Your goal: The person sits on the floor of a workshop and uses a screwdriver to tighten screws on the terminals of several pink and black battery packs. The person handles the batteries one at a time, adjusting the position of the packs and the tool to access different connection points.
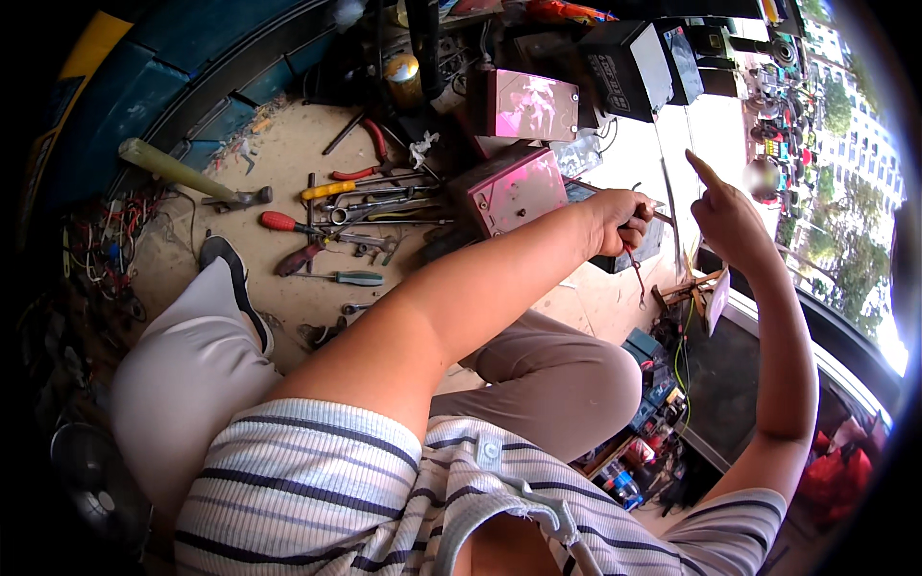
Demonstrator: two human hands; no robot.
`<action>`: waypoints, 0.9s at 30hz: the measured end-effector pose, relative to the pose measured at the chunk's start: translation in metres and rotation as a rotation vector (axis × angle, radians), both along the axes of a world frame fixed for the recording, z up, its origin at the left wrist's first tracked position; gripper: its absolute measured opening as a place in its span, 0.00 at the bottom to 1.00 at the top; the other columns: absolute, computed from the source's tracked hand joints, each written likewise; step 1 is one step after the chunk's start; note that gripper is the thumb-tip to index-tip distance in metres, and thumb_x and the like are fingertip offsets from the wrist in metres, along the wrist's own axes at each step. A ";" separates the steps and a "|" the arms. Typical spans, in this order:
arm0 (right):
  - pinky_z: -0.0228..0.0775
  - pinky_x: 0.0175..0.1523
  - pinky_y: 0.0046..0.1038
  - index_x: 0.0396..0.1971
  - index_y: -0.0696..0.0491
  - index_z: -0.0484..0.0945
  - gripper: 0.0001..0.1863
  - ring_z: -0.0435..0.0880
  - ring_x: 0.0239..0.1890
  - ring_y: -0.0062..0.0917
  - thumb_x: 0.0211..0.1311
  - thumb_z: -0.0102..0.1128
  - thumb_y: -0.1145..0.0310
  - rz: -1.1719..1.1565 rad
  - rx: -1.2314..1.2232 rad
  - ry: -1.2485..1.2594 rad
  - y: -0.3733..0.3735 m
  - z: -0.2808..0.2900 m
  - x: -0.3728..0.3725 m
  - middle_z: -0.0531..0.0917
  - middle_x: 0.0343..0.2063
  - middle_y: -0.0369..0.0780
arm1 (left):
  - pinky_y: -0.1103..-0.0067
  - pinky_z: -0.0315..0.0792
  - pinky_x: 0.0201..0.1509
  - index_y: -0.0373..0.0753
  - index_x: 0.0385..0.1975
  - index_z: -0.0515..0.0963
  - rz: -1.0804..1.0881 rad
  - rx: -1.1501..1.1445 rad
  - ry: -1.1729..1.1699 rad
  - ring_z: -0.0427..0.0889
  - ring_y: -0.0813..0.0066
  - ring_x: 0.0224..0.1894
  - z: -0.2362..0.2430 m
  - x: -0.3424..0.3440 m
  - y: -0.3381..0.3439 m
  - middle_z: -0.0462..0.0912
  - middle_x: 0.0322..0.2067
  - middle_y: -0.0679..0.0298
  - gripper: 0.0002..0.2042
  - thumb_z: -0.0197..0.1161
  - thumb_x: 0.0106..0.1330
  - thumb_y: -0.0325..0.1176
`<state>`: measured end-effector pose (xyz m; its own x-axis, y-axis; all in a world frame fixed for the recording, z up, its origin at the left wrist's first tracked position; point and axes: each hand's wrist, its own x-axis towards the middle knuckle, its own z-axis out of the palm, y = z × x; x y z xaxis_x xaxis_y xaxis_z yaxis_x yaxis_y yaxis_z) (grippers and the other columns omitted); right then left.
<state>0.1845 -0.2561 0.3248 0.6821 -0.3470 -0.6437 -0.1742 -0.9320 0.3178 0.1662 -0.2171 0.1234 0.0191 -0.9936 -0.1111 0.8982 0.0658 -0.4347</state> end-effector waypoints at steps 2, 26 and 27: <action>0.68 0.37 0.31 0.56 0.47 0.68 0.25 0.76 0.26 0.30 0.55 0.48 0.69 -0.138 0.216 0.159 0.025 0.000 0.004 0.79 0.24 0.46 | 0.89 0.43 0.11 0.43 0.22 0.66 0.017 -0.003 0.026 0.55 0.90 0.12 -0.007 -0.001 0.002 0.65 0.15 0.75 0.07 0.55 0.60 0.26; 0.68 0.38 0.36 0.57 0.50 0.66 0.25 0.78 0.27 0.37 0.55 0.46 0.70 -0.049 0.050 -0.047 0.006 -0.011 -0.018 0.78 0.24 0.48 | 0.90 0.44 0.12 0.43 0.23 0.65 0.006 0.062 -0.106 0.55 0.90 0.13 0.000 -0.009 0.010 0.64 0.16 0.74 0.07 0.54 0.62 0.29; 0.68 0.37 0.35 0.57 0.49 0.65 0.26 0.77 0.25 0.36 0.55 0.46 0.70 -0.090 0.185 0.001 0.027 -0.006 -0.013 0.78 0.23 0.48 | 0.90 0.44 0.12 0.43 0.23 0.65 0.009 0.043 -0.115 0.55 0.90 0.13 -0.005 -0.011 0.007 0.64 0.16 0.74 0.07 0.54 0.62 0.29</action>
<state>0.1714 -0.2296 0.3186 0.6533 -0.2819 -0.7027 -0.2590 -0.9553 0.1424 0.1548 -0.2103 0.1188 0.0426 -0.9877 -0.1502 0.9414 0.0901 -0.3252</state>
